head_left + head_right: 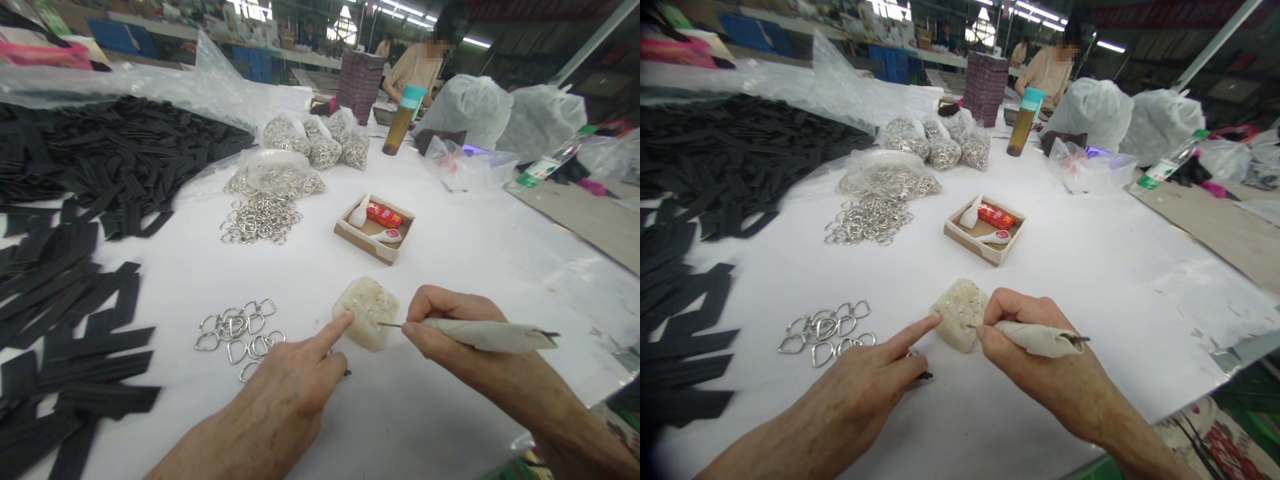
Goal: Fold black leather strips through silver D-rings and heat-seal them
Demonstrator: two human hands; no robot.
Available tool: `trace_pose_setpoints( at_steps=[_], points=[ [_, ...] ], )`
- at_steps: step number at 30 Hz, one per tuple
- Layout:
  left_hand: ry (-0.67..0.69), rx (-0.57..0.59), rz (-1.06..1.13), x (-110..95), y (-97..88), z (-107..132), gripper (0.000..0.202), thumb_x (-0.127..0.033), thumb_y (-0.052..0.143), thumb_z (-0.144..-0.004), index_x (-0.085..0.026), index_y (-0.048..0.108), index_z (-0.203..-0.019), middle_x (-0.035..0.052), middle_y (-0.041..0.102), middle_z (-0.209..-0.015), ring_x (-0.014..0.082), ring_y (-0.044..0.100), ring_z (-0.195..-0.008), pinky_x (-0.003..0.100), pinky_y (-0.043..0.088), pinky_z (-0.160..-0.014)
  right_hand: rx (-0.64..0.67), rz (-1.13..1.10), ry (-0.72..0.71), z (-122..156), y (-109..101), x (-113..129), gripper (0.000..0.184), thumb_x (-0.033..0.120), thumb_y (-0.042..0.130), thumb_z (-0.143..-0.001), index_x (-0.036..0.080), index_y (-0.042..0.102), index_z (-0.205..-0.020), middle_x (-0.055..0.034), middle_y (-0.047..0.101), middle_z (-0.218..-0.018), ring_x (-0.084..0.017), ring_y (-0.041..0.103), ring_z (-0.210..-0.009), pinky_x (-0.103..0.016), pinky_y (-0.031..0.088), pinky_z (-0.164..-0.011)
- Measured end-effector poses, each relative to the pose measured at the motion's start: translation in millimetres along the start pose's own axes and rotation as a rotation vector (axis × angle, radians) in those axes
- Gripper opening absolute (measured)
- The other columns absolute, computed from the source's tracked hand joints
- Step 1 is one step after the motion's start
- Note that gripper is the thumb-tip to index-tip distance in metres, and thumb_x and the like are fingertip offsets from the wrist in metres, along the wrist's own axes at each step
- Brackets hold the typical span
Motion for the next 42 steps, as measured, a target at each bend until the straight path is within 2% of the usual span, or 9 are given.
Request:
trace_pose_setpoints(
  at_steps=[4, 9, 13, 18, 25, 32, 37, 42],
  points=[
    [0.007, -0.004, 0.003, 1.4, 2.7, 0.0, 0.027, 0.001, 0.037, -0.074, -0.016, 0.058, -0.073, 0.0089, 0.038, -0.143, 0.0184, 0.064, -0.058, 0.033, 0.053, -0.049, -0.026, 0.004, -0.018, -1.7, 0.8, 2.7, 0.014, 0.02, 0.054, -0.075, 0.02, 0.051, -0.061, 0.0066, 0.041, -0.048, -0.008, 0.032, -0.044, -0.018, 0.025, -0.037],
    [-0.02, 0.009, -0.003, 1.3, -1.4, 0.0, 0.032, 0.003, 0.034, -0.072, -0.017, 0.058, -0.073, 0.0067, 0.041, -0.141, 0.0196, 0.066, -0.062, 0.036, 0.054, -0.055, 0.067, -0.016, -0.059, -7.9, 12.4, 5.6, 0.014, 0.016, 0.053, -0.075, 0.02, 0.049, -0.062, 0.0077, 0.042, -0.049, -0.007, 0.034, -0.047, -0.017, 0.028, -0.041],
    [-0.024, 0.015, -0.003, 1.4, 0.9, 1.8, 0.032, 0.003, 0.033, -0.073, -0.017, 0.058, -0.073, 0.0064, 0.038, -0.143, 0.0193, 0.066, -0.062, 0.036, 0.054, -0.055, 0.086, 0.003, -0.082, -9.6, 15.0, 4.2, 0.015, 0.014, 0.051, -0.076, 0.02, 0.048, -0.064, 0.0085, 0.042, -0.052, -0.007, 0.035, -0.048, -0.017, 0.029, -0.043],
    [-0.031, 0.012, -0.009, 1.6, 2.4, 2.7, 0.032, 0.003, 0.033, -0.074, -0.018, 0.057, -0.072, 0.0056, 0.04, -0.142, 0.0184, 0.065, -0.06, 0.034, 0.054, -0.055, 0.047, 0.1, -0.071, -2.0, 11.6, 3.6, 0.015, 0.018, 0.05, -0.079, 0.021, 0.049, -0.065, 0.0085, 0.04, -0.05, -0.007, 0.034, -0.046, -0.018, 0.027, -0.04],
    [-0.036, 0.026, -0.004, 0.6, -1.1, -0.4, 0.033, 0.004, 0.034, -0.07, -0.017, 0.058, -0.073, 0.0068, 0.039, -0.142, 0.0174, 0.063, -0.056, 0.035, 0.053, -0.054, -0.017, 0.068, -0.086, 6.5, 3.5, 1.4, 0.015, 0.019, 0.051, -0.081, 0.022, 0.049, -0.067, 0.0076, 0.043, -0.052, -0.008, 0.039, -0.047, -0.018, 0.03, -0.042],
    [-0.019, -0.028, -0.017, 1.5, 2.9, 3.6, 0.032, 0.003, 0.032, -0.073, -0.018, 0.056, -0.071, 0.0062, 0.042, -0.141, 0.0177, 0.064, -0.057, 0.033, 0.053, -0.052, 0.05, 0.088, -0.074, 0.7, 13.2, 4.2, 0.015, 0.017, 0.05, -0.079, 0.021, 0.049, -0.065, 0.0081, 0.042, -0.05, -0.008, 0.037, -0.046, -0.018, 0.028, -0.042],
    [-0.021, -0.008, -0.019, 1.4, 2.8, 4.4, 0.03, 0.003, 0.034, -0.074, -0.017, 0.056, -0.071, 0.0069, 0.041, -0.141, 0.0157, 0.064, -0.059, 0.03, 0.052, -0.055, 0.064, 0.143, -0.114, -4.6, 17.7, 8.7, 0.015, 0.013, 0.05, -0.077, 0.021, 0.047, -0.065, 0.0082, 0.042, -0.052, -0.008, 0.038, -0.049, -0.019, 0.029, -0.046],
    [-0.047, 0.005, 0.046, 5.4, 3.0, 3.0, 0.026, -0.002, 0.037, -0.079, -0.017, 0.059, -0.074, 0.0074, 0.04, -0.142, 0.0166, 0.066, -0.067, 0.029, 0.052, -0.059, 0.033, 0.143, -0.111, 6.5, 13.8, 2.0, 0.016, 0.022, 0.05, -0.084, 0.022, 0.048, -0.068, 0.0076, 0.042, -0.052, -0.009, 0.037, -0.047, -0.019, 0.028, -0.042]
  ],
)
Point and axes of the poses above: each hand's wrist, its own z-axis away from the middle knuckle, its own y-axis out of the palm, x = y × z, the point moved 6 cm from there along -z, towards the middle knuckle
